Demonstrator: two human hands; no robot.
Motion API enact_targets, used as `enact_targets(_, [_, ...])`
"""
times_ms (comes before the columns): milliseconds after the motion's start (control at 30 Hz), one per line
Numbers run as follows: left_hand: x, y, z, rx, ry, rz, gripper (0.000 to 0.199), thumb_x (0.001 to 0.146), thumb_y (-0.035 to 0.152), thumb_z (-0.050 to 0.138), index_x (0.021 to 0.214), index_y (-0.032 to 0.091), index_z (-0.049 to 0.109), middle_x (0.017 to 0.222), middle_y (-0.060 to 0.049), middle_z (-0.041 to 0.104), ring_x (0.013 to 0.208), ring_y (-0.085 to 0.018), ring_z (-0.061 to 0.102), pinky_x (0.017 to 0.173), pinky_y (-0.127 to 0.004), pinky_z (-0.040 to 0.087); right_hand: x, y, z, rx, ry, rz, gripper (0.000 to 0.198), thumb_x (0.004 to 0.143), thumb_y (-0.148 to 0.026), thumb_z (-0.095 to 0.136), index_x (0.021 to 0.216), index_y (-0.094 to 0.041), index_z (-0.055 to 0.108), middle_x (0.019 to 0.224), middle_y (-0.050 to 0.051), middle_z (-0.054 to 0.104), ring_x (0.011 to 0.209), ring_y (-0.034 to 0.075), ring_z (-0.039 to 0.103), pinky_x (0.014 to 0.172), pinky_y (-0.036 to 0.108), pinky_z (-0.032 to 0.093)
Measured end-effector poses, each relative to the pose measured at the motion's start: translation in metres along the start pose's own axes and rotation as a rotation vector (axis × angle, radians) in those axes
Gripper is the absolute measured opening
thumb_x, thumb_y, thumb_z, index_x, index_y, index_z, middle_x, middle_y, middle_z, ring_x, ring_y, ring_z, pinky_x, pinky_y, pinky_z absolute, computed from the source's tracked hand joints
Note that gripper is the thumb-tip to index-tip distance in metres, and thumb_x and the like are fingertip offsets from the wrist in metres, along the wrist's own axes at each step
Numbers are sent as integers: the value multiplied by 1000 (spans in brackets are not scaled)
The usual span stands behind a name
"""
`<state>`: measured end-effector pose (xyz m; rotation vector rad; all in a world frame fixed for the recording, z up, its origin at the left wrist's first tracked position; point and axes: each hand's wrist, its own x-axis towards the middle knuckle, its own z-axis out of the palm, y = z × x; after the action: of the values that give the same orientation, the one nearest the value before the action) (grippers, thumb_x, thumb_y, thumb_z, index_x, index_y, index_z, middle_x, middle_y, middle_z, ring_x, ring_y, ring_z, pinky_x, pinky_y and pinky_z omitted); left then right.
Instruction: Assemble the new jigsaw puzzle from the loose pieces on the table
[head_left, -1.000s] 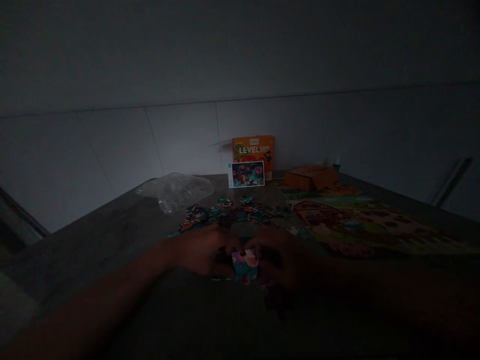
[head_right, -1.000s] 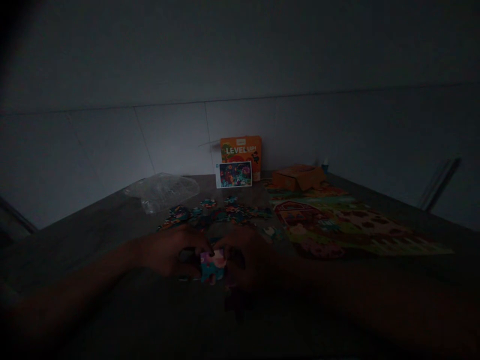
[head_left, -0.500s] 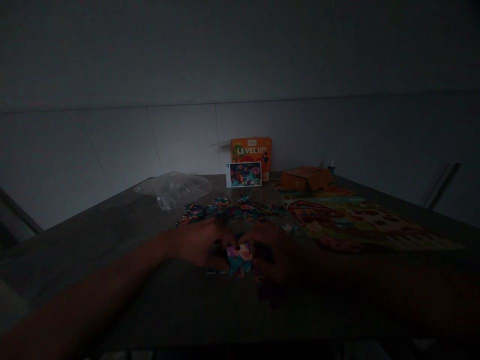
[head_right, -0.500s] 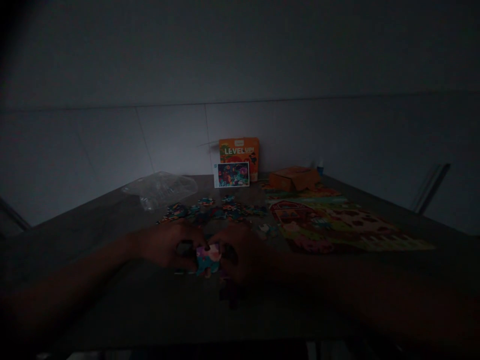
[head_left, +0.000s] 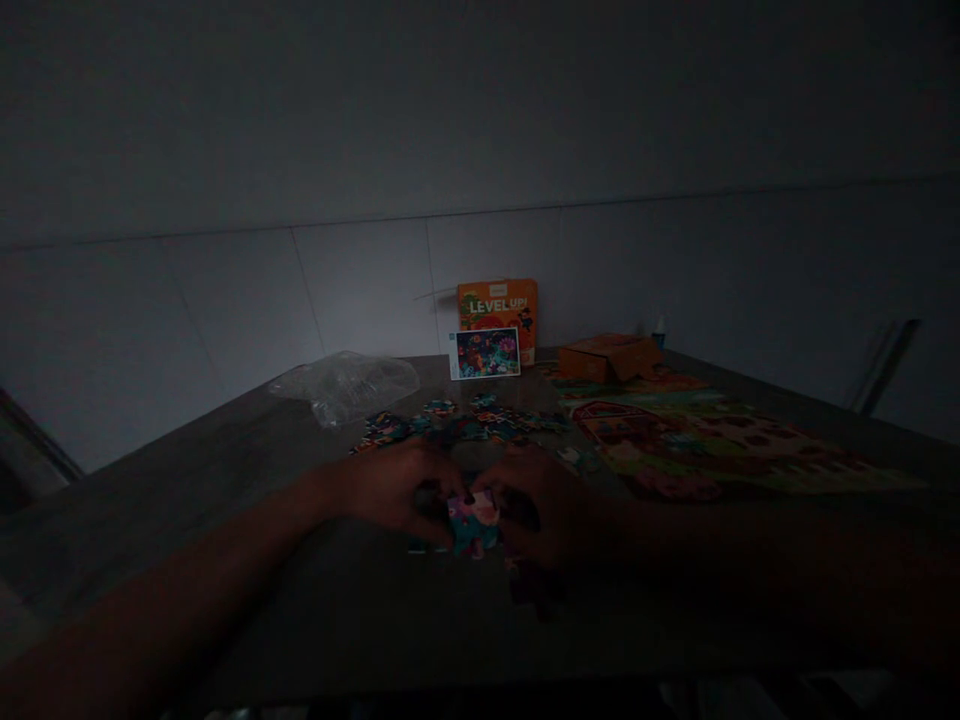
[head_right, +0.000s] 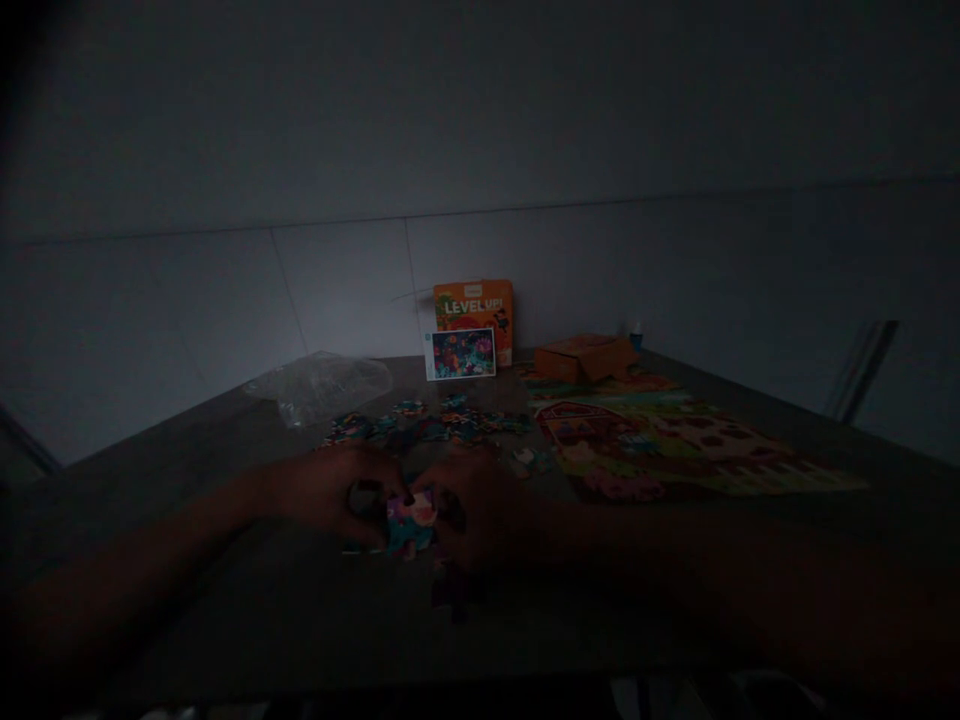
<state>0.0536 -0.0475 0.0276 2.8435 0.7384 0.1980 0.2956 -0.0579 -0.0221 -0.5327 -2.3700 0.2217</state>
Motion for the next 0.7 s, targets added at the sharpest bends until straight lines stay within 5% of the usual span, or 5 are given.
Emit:
enact_targets(267, [2,6,-3,29,1,57,24,74,29,82,89,15,71,78,-1,69,67,-14,62,62,-22,43,0,2,-1,-9,19,-22,30,70,-15,64,99,-15,69,75,3,66,69,17,56,71,31,42])
enact_targets(567, [2,4,-2,-14,8,140,27,71,24,82,96,16,74,78,-3,72,67,-17,64,61,-23,45,-3,0,-3,5,43,-86,20,78,-23,61,97,-15,65,73,3,60,68,17,53,71,33,41])
enact_targets(700, [2,4,2,-102,-11,164,23,71,26,84,91,18,75,77,-3,73,68,-16,65,62,-23,47,-6,0,-7,29,-58,-97,27,74,-21,62,100,-16,61,83,5,60,75,18,54,71,33,42])
